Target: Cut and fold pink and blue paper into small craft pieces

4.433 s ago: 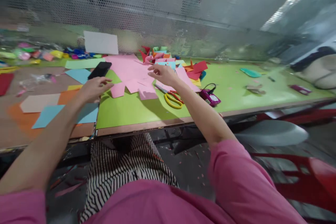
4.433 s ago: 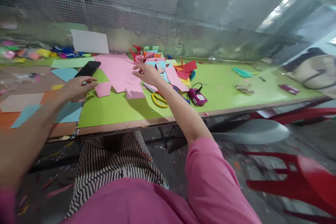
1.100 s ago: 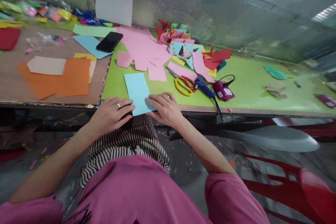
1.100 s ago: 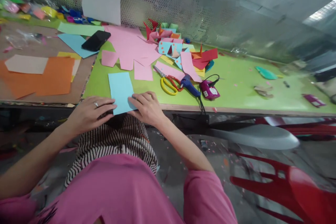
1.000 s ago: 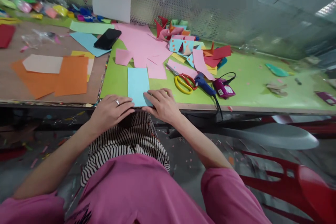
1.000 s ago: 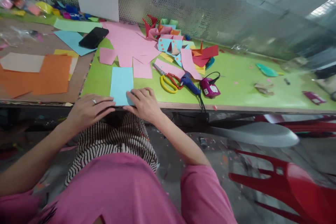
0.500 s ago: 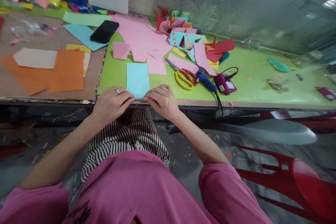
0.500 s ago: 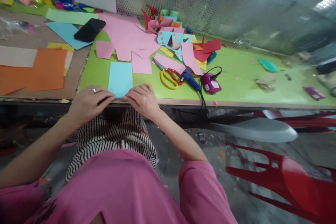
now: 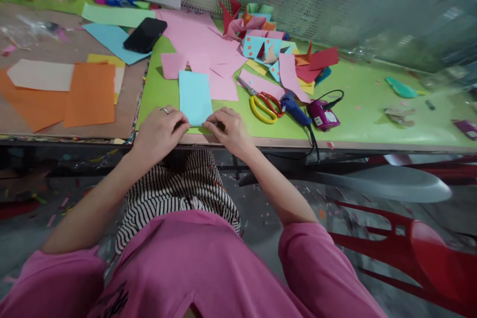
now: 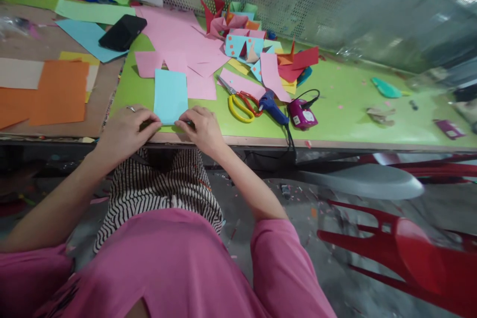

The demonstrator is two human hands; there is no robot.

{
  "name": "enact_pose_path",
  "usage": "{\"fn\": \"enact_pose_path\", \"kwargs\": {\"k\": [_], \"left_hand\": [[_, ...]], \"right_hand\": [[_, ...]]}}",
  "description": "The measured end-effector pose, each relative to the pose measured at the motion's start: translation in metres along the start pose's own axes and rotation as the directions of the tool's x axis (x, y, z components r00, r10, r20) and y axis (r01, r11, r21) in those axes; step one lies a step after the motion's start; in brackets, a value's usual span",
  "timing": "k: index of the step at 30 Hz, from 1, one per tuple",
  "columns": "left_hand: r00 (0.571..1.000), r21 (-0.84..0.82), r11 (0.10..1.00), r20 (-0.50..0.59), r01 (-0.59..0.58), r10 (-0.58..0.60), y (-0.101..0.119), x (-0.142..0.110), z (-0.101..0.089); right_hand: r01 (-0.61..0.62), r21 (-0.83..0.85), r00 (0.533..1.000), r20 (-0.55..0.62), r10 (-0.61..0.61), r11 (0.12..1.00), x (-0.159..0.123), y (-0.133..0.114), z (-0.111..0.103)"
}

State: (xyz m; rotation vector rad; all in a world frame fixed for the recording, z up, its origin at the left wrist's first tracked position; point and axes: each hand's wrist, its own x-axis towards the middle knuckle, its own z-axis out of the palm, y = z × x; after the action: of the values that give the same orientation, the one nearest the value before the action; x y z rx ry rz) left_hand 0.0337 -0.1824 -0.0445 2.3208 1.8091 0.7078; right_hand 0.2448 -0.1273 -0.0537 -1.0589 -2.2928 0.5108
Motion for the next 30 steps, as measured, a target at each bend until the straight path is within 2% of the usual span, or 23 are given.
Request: {"fn": "enact_pose_path", "kwargs": {"k": [3, 8, 20, 27, 30], "left_hand": [[0.998, 0.012, 1.000, -0.066, 0.015, -0.015, -0.004, 0.002, 0.007], [0.991, -0.009, 1.000, -0.134, 0.028, -0.029, -0.011, 0.007, 0.016], [0.987, 0.052, 0.996, -0.151, 0.071, -0.062, -0.009, 0.010, 0.018], [0.975, 0.050, 0.998, -0.222, 0.029, -0.017, -0.005, 0.004, 0.021], [0.979, 0.053, 0.993, -0.168, -0.107, 0.114, 0.002, -0.003, 0.018]], "right_hand": [[-0.009, 0.006, 1.000, -0.003, 0.009, 1.000, -0.001, -0.001, 0.000], [-0.033, -0.076, 0.999, -0.007, 0.032, 0.997, 0.000, -0.003, 0.002], [-0.096, -0.089, 0.995, 0.003, 0.097, 0.991, 0.002, -0.003, 0.005], [-0.092, -0.088, 0.996, 0.002, 0.093, 0.992, 0.003, -0.001, 0.006], [-0.103, -0.115, 0.994, 0.019, 0.106, 0.988, 0.003, -0.002, 0.006]]}}
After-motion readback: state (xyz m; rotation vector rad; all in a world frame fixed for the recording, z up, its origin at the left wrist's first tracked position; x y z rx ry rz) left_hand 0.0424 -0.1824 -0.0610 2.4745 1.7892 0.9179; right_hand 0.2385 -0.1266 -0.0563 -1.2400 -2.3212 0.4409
